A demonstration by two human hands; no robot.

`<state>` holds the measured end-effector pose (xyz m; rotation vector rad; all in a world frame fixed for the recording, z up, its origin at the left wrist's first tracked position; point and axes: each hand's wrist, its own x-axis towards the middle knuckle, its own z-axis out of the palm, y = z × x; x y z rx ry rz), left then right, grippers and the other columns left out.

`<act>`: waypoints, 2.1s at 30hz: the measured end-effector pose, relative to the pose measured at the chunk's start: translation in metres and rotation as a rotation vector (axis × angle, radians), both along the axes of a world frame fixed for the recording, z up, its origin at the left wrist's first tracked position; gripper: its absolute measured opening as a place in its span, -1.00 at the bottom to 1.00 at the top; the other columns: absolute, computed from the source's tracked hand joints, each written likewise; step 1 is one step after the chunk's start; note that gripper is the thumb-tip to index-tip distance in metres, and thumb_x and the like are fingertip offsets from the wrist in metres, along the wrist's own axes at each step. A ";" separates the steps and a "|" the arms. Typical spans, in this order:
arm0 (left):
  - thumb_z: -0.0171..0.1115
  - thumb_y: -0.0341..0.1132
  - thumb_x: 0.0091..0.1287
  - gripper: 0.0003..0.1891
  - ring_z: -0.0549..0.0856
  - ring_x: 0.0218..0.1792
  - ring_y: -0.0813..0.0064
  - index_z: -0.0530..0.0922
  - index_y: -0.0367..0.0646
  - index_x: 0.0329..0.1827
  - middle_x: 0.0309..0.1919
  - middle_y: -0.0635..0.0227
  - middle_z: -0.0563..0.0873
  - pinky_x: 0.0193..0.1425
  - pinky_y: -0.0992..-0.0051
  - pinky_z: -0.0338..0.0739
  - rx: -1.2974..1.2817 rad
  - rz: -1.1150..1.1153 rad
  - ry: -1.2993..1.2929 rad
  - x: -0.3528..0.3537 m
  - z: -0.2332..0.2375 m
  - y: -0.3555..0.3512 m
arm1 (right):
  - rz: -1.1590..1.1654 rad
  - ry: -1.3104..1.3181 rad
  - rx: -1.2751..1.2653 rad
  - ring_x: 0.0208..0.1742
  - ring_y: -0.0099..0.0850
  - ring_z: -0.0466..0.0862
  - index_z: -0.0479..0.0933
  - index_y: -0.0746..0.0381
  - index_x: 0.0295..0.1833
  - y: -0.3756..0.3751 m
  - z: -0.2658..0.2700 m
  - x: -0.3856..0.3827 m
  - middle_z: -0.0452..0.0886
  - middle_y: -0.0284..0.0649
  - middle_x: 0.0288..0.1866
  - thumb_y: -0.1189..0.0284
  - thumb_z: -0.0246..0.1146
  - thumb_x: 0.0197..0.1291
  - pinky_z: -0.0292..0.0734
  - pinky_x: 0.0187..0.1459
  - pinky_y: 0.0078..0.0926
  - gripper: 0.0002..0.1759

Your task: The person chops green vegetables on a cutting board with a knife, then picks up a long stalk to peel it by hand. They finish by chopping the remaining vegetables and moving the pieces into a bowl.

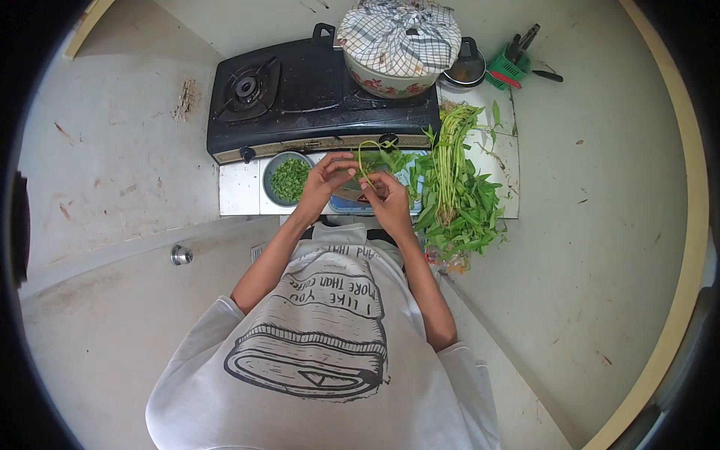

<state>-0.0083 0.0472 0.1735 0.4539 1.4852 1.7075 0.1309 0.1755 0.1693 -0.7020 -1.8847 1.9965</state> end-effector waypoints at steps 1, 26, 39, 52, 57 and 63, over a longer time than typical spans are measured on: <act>0.34 -0.43 0.47 -0.60 0.70 0.13 0.52 0.55 -0.22 0.34 0.13 0.28 0.76 0.36 0.42 0.49 -0.008 0.006 0.003 -0.001 -0.001 0.000 | -0.019 0.014 0.012 -0.16 -0.59 0.71 0.66 0.35 0.03 0.001 -0.004 0.001 0.74 -0.29 -0.12 0.54 0.34 0.45 0.69 -0.11 -0.57 -0.87; 0.35 -0.40 0.38 -0.85 0.80 -0.17 0.15 0.74 -0.21 -0.05 -0.20 0.13 0.83 -0.06 0.26 0.64 -0.240 -0.458 0.631 -0.002 0.001 0.014 | 0.061 -0.253 0.146 -0.20 -0.62 0.68 0.69 0.36 -0.02 0.022 -0.024 0.027 0.77 -0.26 -0.21 0.43 0.41 0.39 0.56 -0.17 -0.59 -0.80; 0.31 -0.44 0.40 -0.81 0.82 -0.07 0.07 0.79 -0.24 -0.01 -0.10 0.05 0.84 0.03 0.22 0.67 -0.225 -0.632 0.726 -0.018 -0.048 0.064 | -0.325 -0.155 -0.093 -0.21 -0.65 0.61 0.70 0.32 -0.03 0.008 -0.041 0.083 0.74 -0.38 -0.18 0.46 0.39 0.43 0.50 -0.16 -0.59 -0.85; 0.25 -0.13 0.58 -0.64 0.80 -0.06 0.27 0.71 -0.30 0.12 -0.02 0.07 0.81 0.08 0.31 0.70 -0.411 -0.541 0.157 0.024 -0.065 0.109 | -0.542 -0.049 -0.089 -0.18 -0.67 0.63 0.69 0.30 -0.03 0.006 -0.043 0.082 0.75 -0.37 -0.18 0.50 0.41 0.41 0.49 -0.12 -0.62 -0.88; 0.20 -0.08 0.63 -0.56 0.78 0.06 0.32 0.56 -0.31 0.28 0.05 0.05 0.78 0.21 0.35 0.70 -0.355 -0.382 -0.463 0.021 -0.035 0.110 | -0.485 -0.050 -0.037 -0.21 -0.64 0.63 0.70 0.29 -0.05 0.004 -0.042 0.067 0.75 -0.36 -0.22 0.48 0.42 0.39 0.51 -0.14 -0.57 -0.88; 0.25 -0.30 0.59 -0.58 0.73 0.09 0.42 0.46 -0.21 0.44 0.18 0.16 0.71 0.30 0.42 0.63 -0.080 -0.301 -0.366 0.015 -0.027 0.105 | -0.299 -0.097 0.295 -0.23 -0.43 0.70 0.69 0.32 0.04 0.008 -0.029 0.059 0.76 -0.17 -0.17 0.45 0.46 0.32 0.59 -0.08 -0.48 -0.75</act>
